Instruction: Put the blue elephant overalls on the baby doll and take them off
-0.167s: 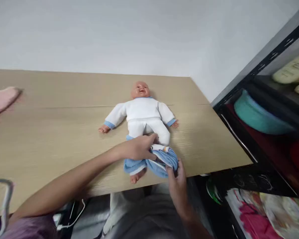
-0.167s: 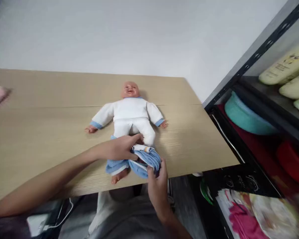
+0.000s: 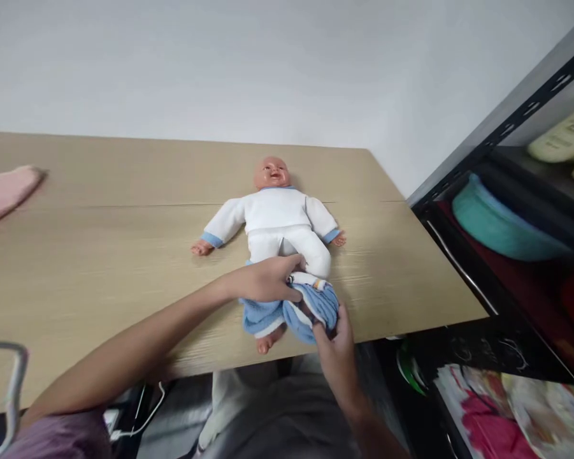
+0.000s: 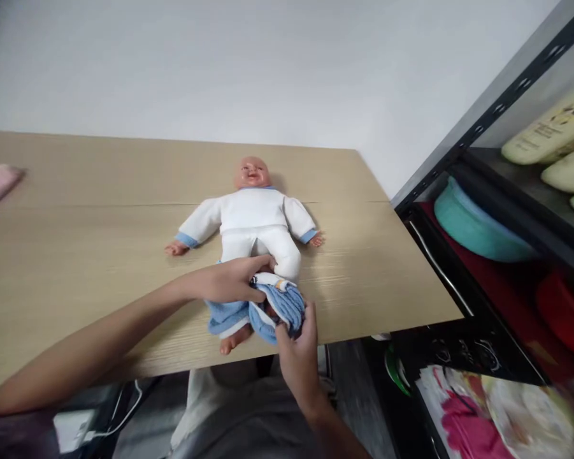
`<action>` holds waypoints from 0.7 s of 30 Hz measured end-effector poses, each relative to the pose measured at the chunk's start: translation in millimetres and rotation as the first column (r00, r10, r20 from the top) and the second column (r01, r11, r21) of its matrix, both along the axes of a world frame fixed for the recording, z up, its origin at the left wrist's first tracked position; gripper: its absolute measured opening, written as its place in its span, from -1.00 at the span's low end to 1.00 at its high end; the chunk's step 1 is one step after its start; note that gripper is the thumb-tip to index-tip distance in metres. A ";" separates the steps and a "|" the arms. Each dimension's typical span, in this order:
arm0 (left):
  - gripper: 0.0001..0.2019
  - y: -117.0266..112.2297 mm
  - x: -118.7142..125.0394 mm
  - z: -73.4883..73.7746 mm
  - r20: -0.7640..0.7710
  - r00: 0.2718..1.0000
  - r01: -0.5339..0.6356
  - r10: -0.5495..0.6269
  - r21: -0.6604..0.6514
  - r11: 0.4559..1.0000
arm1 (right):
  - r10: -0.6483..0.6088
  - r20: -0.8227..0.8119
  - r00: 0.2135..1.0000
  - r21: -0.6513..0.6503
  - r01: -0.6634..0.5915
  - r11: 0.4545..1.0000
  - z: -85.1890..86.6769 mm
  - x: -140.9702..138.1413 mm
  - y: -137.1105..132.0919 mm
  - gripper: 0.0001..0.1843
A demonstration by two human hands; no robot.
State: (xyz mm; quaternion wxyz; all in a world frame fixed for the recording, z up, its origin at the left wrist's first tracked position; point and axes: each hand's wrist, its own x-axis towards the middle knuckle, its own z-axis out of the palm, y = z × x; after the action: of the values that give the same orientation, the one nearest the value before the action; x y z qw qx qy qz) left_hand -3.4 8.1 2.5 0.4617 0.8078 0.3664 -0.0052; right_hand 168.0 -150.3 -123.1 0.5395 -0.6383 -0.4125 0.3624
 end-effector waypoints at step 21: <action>-0.94 13.3 -13.6 11.6 0.172 0.945 0.248 -0.278 0.175 0.953 | 0.265 0.213 0.940 0.204 -0.308 0.929 14.4 52.6 38.4 -0.58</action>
State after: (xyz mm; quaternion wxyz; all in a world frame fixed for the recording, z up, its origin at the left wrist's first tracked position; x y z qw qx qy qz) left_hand -17.0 21.4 14.1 0.4279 0.8788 0.2075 0.0401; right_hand 220.6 -111.9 -108.6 0.5122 -0.5330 -0.5889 0.3267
